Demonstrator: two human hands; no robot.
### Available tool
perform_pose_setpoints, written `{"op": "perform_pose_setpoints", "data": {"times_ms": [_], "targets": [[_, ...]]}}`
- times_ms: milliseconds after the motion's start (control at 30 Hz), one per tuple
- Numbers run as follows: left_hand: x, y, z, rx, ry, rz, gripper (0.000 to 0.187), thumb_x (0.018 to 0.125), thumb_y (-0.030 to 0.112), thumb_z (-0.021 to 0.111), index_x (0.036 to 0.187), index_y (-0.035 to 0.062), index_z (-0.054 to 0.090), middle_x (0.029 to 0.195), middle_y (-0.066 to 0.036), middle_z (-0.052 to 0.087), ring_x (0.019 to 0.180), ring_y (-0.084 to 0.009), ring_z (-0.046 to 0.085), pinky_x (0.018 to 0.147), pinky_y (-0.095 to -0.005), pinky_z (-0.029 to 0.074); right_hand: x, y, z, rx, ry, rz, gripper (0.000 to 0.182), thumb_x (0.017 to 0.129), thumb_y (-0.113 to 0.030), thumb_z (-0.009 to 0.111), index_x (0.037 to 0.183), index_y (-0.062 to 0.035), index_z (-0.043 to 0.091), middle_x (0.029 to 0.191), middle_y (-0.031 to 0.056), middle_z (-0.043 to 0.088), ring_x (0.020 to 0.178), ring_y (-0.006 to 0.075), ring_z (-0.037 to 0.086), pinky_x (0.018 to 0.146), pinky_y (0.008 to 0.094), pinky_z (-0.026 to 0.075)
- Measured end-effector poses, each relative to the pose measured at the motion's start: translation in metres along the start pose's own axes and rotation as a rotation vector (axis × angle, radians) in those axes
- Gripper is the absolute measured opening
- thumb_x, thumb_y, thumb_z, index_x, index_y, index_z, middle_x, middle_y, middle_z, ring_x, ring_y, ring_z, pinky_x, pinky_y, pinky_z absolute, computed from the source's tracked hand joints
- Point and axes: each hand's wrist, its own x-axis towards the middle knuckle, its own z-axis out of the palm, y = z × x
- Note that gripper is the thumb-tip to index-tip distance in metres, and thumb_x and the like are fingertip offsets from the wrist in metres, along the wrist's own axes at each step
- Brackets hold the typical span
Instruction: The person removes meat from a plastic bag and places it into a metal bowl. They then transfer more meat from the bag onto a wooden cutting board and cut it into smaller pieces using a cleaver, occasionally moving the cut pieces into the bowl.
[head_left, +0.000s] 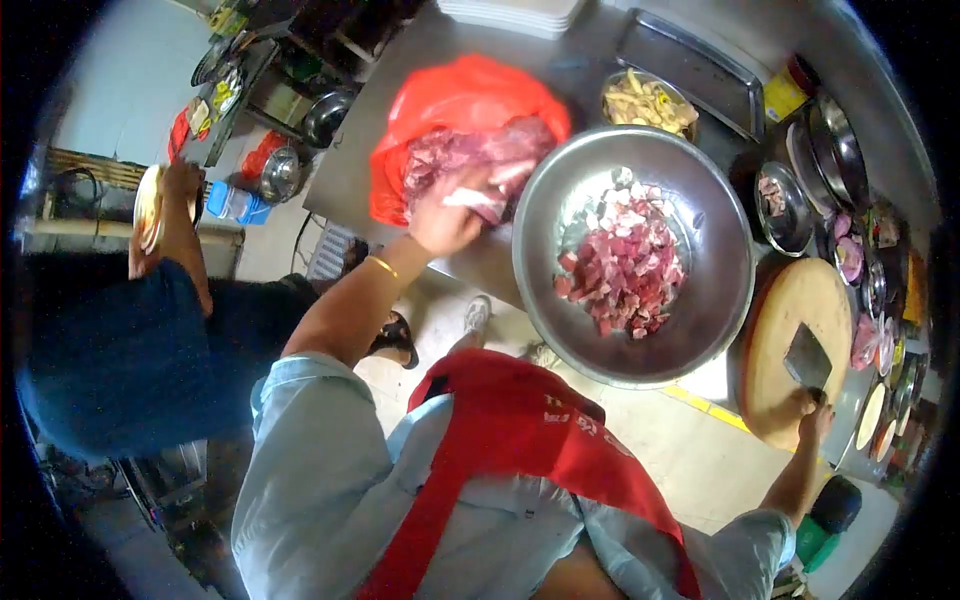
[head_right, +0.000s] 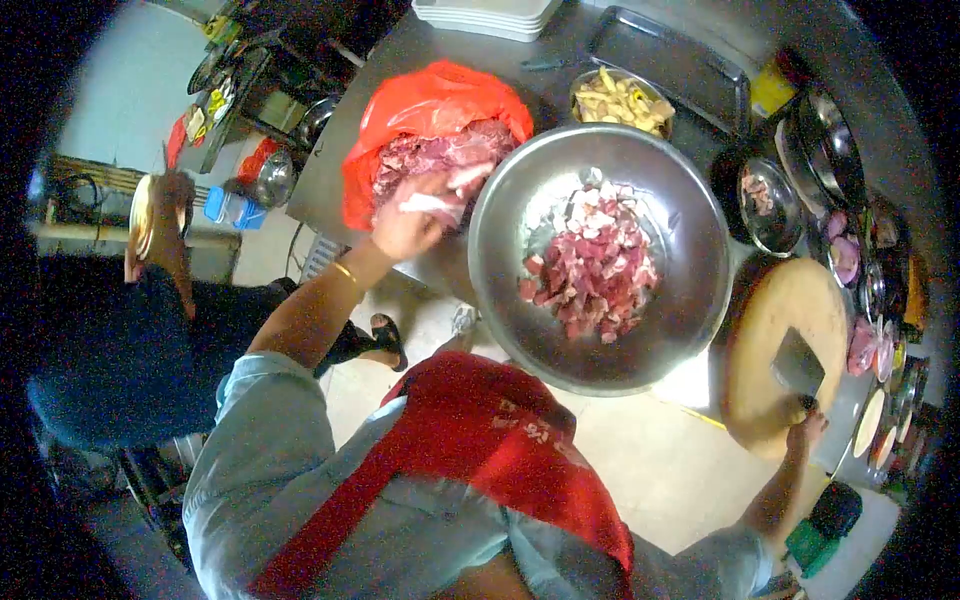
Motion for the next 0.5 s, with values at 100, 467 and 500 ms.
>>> {"op": "perform_pose_setpoints", "data": {"times_ms": [100, 467, 500], "targets": [[0.005, 0.021, -0.016, 0.084, -0.081, 0.200, 0.063, 0.073, 0.008, 0.067, 0.133, 0.0225, 0.055, 0.148, -0.010, 0.040, 0.138, -0.0332, 0.036, 0.108, -0.0495, 0.038, 0.040, 0.066, 0.092, 0.297, 0.157, -0.037, 0.053, 0.081, -0.001, 0.052, 0.133, -0.0097, 0.046, 0.130, 0.0185, 0.054, 0.119, 0.0404, 0.049, 0.100, 0.0476, 0.042], [0.039, 0.035, -0.002, -0.137, -0.186, -0.173, 0.075, 0.072, 0.020, 0.076, 0.141, 0.0217, 0.046, 0.080, -0.011, 0.067, 0.072, -0.0330, 0.068, 0.066, -0.0439, 0.055, 0.081, 0.099, 0.123, -0.056, 0.107, -0.215, 0.064, 0.080, 0.002, 0.053, 0.142, -0.0025, 0.037, 0.123, 0.0238, 0.054, 0.112, 0.0439, 0.053, 0.095, 0.0510, 0.045], [0.025, 0.031, 0.006, -0.147, -0.111, -0.207, 0.069, 0.071, 0.021, 0.077, 0.135, 0.0205, 0.051, 0.078, -0.011, 0.067, 0.070, -0.0323, 0.068, 0.066, -0.0433, 0.055, 0.089, 0.103, 0.140, -0.147, 0.196, -0.214, 0.062, 0.081, 0.002, 0.052, 0.141, -0.0010, 0.037, 0.119, 0.0242, 0.056, 0.109, 0.0439, 0.055, 0.093, 0.0511, 0.046]]}}
